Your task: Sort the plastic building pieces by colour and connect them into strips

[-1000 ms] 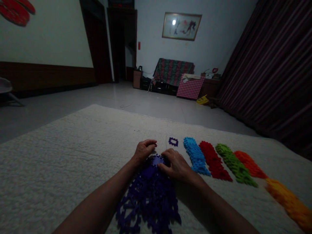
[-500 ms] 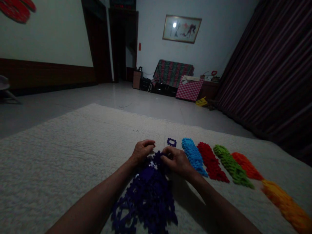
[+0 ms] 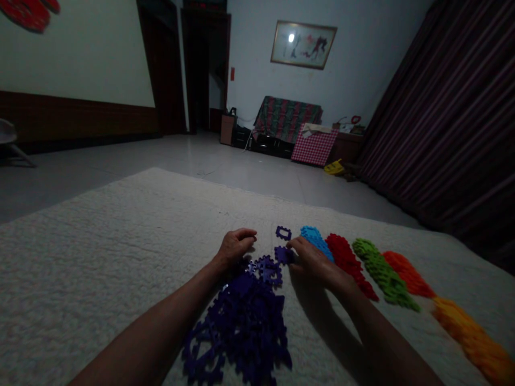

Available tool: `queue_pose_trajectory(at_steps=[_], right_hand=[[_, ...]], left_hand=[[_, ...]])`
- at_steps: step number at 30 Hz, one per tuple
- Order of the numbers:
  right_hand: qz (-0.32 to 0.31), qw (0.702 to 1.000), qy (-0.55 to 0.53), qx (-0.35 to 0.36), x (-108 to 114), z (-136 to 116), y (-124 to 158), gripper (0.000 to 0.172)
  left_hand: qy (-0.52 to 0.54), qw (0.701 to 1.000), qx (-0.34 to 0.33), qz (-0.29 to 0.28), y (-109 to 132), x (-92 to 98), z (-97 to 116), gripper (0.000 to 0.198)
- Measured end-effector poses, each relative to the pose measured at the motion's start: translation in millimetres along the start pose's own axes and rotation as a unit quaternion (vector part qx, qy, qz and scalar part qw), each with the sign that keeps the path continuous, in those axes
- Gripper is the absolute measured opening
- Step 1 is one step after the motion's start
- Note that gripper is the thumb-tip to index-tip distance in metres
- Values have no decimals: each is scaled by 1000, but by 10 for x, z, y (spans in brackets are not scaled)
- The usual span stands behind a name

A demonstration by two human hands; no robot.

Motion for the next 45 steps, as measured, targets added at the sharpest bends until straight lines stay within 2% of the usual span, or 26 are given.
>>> queue_pose_trajectory(at_steps=[2, 4, 8, 11, 17, 20, 24, 28, 33, 35, 38, 40, 45], right_hand=[[1, 999, -11, 31, 7, -15, -23, 37], [-1, 999, -11, 45, -21, -48, -50, 33], [-9, 999, -8, 38, -78, -97, -65, 28], [11, 999, 13, 37, 0, -95, -89, 33], [37, 994, 87, -54, 209, 113, -362, 30], [22, 991, 110, -79, 203, 189, -493, 27], [12, 992, 105, -75, 135, 240, -575, 25], [16, 993, 102, -60, 107, 257, -596, 25], [78, 993, 78, -37, 272, 83, -436, 31], [58, 998, 21, -18, 282, -56, -317, 30], [-35, 998, -43, -13, 186, -244, -148, 26], [-74, 996, -49, -16, 132, -328, -74, 25], [-77, 997, -17, -11, 73, -412, -63, 17]], left_hand=[[-2, 1000, -3, -3, 6, -6, 11, 32], [-3, 1000, -1, -3, 13, -10, 9, 33], [-2, 1000, -9, -2, 17, -15, 11, 32], [-3, 1000, -15, -5, 7, -16, 14, 30], [-5, 1000, -23, -16, -16, -18, 24, 25], [-1, 999, -27, -18, -20, -19, 31, 24], [-3, 1000, -27, -13, -15, -14, 39, 25], [-7, 999, -32, -14, -9, -15, 41, 26], [-6, 1000, -21, -12, -10, -17, 7, 26], [-8, 1000, -20, -12, -9, -18, 7, 27], [-14, 1000, -22, -17, -11, -17, 8, 30], [-17, 999, -26, -22, -18, -15, 3, 31], [-32, 998, -39, -28, -51, -1, -34, 31]])
Point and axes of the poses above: each hand's wrist, its own y-axis away from the middle knuckle, its own x-axis out of the back of the hand, z = x × y, the point moved 7 cm from there along -y, towards the middle knuckle, and after that the axes turned 13 degrees about y, right-handed, at the moved point
